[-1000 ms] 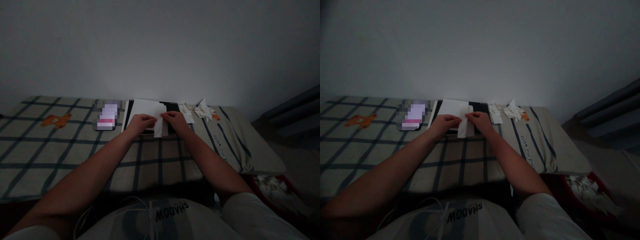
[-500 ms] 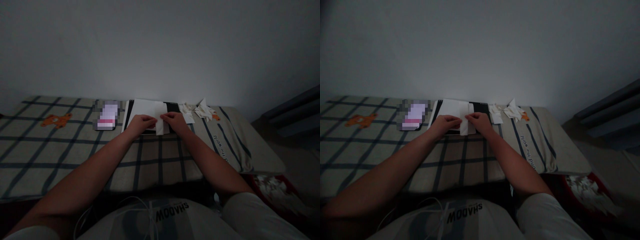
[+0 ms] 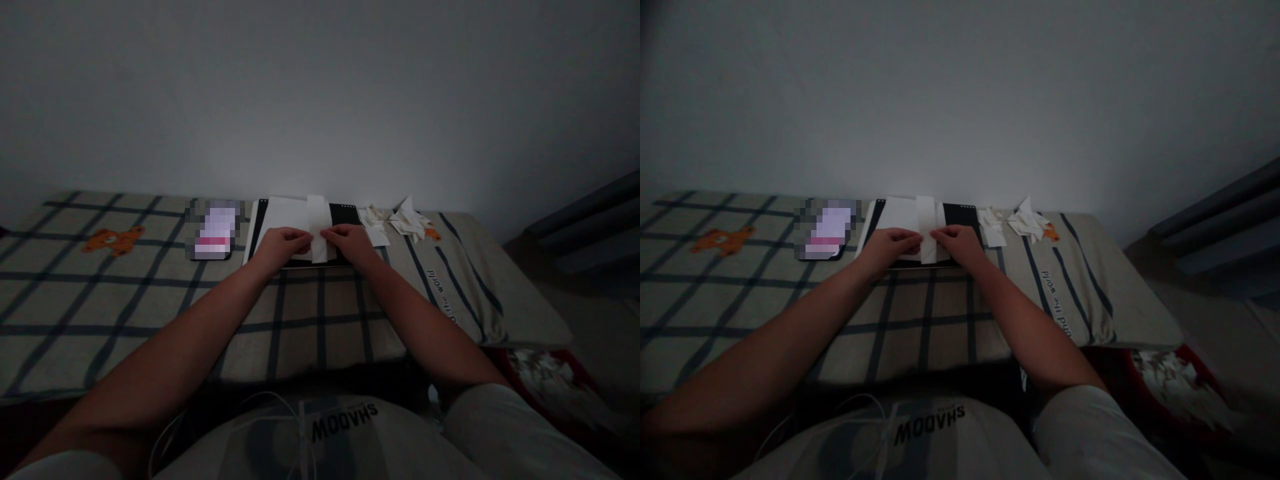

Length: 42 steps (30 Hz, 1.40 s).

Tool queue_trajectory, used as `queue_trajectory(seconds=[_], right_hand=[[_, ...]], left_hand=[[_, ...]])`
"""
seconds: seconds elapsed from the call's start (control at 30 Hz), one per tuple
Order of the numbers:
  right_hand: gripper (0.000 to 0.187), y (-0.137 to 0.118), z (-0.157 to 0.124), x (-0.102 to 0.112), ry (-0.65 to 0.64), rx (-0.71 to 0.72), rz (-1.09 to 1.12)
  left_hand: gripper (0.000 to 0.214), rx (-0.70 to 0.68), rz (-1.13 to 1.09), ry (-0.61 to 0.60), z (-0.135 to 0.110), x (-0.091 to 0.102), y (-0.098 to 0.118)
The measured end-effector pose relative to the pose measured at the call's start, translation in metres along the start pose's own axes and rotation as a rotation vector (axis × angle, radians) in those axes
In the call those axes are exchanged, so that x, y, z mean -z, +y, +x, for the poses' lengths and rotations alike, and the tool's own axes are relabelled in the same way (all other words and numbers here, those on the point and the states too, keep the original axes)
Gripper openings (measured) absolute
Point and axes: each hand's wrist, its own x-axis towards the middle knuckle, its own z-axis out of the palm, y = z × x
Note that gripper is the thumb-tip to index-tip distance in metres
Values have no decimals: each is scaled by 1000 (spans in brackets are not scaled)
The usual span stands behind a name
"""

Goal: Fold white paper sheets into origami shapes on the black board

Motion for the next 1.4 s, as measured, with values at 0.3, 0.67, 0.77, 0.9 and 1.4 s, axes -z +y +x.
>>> queue_trajectory(seconds=[0.3, 0.67, 0.77, 0.9, 1.4], right_hand=[[35, -1, -2, 1, -71, -27, 65], [31, 2, 0, -1, -40, -48, 90], [33, 3, 0, -1, -98, -41, 124], [33, 3, 0, -1, -95, -35, 94], [35, -5, -4, 1, -100, -8, -21]], left_hand=[[28, -40, 77, 59, 4, 4, -4], [22, -43, 104, 26, 3, 3, -4], [21, -71, 129, 49, 3, 5, -2], [20, -62, 110, 5, 3, 4, 0], [28, -63, 61, 39, 2, -1, -2]])
